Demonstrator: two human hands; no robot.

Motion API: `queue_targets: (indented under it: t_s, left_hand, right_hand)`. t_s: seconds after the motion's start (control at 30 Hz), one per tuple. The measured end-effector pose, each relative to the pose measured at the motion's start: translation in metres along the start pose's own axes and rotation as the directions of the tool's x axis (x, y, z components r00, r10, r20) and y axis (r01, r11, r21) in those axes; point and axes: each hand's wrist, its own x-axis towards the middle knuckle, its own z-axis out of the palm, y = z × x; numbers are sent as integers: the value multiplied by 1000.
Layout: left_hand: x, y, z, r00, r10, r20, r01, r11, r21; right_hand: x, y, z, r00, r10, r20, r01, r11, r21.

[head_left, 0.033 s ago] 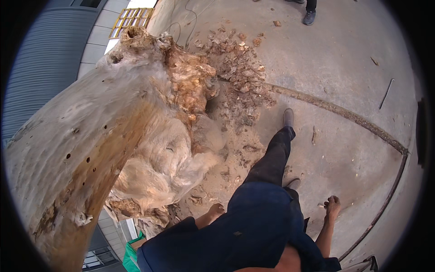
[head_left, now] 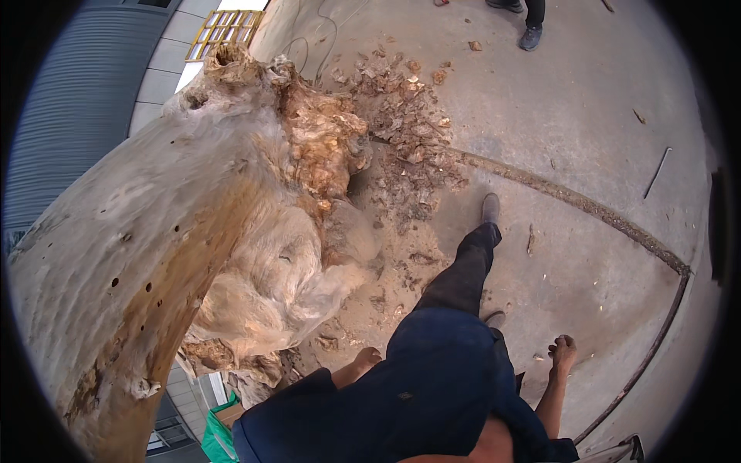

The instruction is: The person carves a large piece of wood using a chisel and hammer, then switches to an angle grinder to smooth and shape the surface. Wood chips accumulate on the floor as the person works on different sections of the log.

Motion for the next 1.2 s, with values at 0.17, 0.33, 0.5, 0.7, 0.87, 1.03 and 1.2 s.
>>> queue_targets:
  t_s: [0.17,0.33,0.5,0.7,0.87,1.03,1.2]
  left_hand:
    - [138,207,-56,1000,3,-21,-9,963,-268]
    - [123,558,-215,895,232,-381,-411,762,-501]
    - [134,683,-272,774,259,-578,-602,584,-544]
    - [194,643,-132,749,-413,-518,-345,425,-837]
    - [130,636,103,806,-580,121,311,241,-919]
    - [93,713,158,633,-737,237,137,-195,-971]
    - [114,703,68,471,-869,153,-395,-363,-844]
  right_hand:
    - [80,-143,55,993,83,85,-78,995,-58]
    - [123,-326,86,979,-68,192,96,985,-141]
    - [227,-473,98,972,-97,213,163,935,-315]
    - [371,-646,126,818,-272,507,531,698,-482]
    - [414,-769,162,751,-276,600,634,556,-538]
    - [405,-828,232,662,-161,732,708,457,-539]
    - [358,-865,306,576,-82,813,792,305,-530]
